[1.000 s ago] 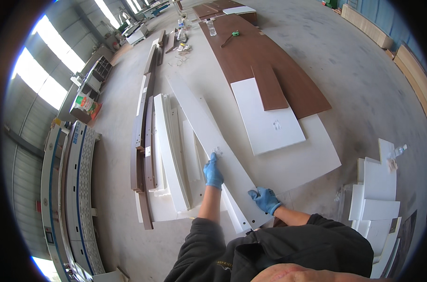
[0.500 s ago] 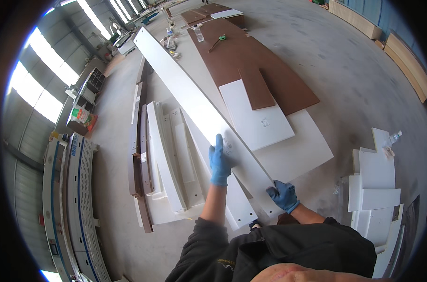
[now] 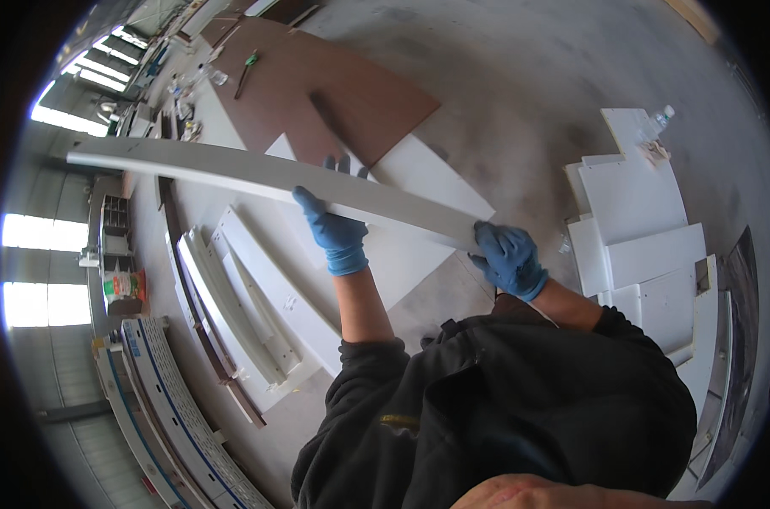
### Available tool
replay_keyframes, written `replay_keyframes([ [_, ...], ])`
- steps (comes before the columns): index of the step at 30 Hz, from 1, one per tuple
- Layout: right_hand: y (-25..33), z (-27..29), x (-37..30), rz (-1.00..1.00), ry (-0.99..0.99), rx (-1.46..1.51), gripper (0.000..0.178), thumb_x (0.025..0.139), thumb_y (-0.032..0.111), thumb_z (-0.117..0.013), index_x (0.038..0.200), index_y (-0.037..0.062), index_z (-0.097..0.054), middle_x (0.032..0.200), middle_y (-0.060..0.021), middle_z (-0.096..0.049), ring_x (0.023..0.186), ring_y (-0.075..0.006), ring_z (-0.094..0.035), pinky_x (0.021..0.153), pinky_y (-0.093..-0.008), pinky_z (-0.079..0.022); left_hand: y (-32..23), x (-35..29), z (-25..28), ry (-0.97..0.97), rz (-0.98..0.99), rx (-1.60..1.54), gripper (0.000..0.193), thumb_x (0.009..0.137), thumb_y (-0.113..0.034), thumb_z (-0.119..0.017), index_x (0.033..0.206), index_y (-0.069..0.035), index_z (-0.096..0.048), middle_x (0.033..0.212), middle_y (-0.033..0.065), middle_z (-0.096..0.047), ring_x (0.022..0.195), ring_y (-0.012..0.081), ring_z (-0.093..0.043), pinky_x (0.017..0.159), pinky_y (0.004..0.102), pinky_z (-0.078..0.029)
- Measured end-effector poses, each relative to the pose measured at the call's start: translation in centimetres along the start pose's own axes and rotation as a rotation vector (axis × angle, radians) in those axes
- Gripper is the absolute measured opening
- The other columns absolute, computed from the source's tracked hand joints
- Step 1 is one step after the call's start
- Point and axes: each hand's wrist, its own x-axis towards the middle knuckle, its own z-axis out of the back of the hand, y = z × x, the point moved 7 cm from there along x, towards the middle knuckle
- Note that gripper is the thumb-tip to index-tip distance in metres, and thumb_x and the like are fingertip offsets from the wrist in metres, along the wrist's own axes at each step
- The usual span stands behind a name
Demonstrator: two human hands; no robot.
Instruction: The person wipes a brown wooden panel with a cloth, then stacks it with other panels. They pick up a white panel and place it on top of the brown panels, aligning it carefully. The person continues to handle and stack various wooden panels in a workshop setting.
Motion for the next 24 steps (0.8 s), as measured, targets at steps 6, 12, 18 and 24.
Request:
replay_keyframes([
  [6,-10.0,5.9,3.4,-0.028,0.017,0.210,0.056,0.086,0.029,-0.080,0.132,-0.0002,-0.065,0.142,-0.0250,-0.065,0.128,-0.0431,-0.064,0.110,-0.0502,-0.050,4.2,3.0,-11.8,0.409,-0.068,-0.276,0.103,0.093,-0.060,-0.068,0.162,0.008,-0.033,0.167,0.0291,-0.037,0.158,0.0489,-0.030,0.130,0.0722,-0.003],
  [12,-17.9,6.0,8.1,-0.102,-0.151,0.136,0.076,0.104,0.059,-0.055,0.150,-0.0009,-0.050,0.158,-0.0282,-0.050,0.145,-0.0461,-0.050,0.121,-0.0580,-0.037,6.1,7.1,-16.9,0.414,-0.194,-0.183,0.134,0.079,-0.067,-0.084,0.167,0.007,-0.014,0.174,0.0273,-0.023,0.160,0.0415,-0.031,0.131,0.0690,-0.005],
  [18,-24.1,2.8,13.7,0.015,-0.117,0.094,0.087,0.104,0.070,-0.047,0.158,0.0013,-0.040,0.161,-0.0319,-0.043,0.147,-0.0520,-0.045,0.120,-0.0619,-0.034,8.6,12.6,-18.1,0.438,-0.274,-0.340,0.139,0.076,-0.066,-0.088,0.170,0.002,-0.010,0.176,0.0226,-0.021,0.161,0.0395,-0.030,0.133,0.0646,-0.007],
  [24,-30.4,-1.0,17.3,0.044,-0.013,0.085,0.089,0.105,0.069,-0.046,0.165,0.0041,-0.031,0.166,-0.0339,-0.034,0.152,-0.0543,-0.036,0.122,-0.0662,-0.028,13.0,18.7,-18.8,0.344,-0.252,-0.366,0.138,0.072,-0.066,-0.090,0.169,-0.002,-0.017,0.175,0.0190,-0.029,0.159,0.0378,-0.033,0.132,0.0649,-0.012],
])
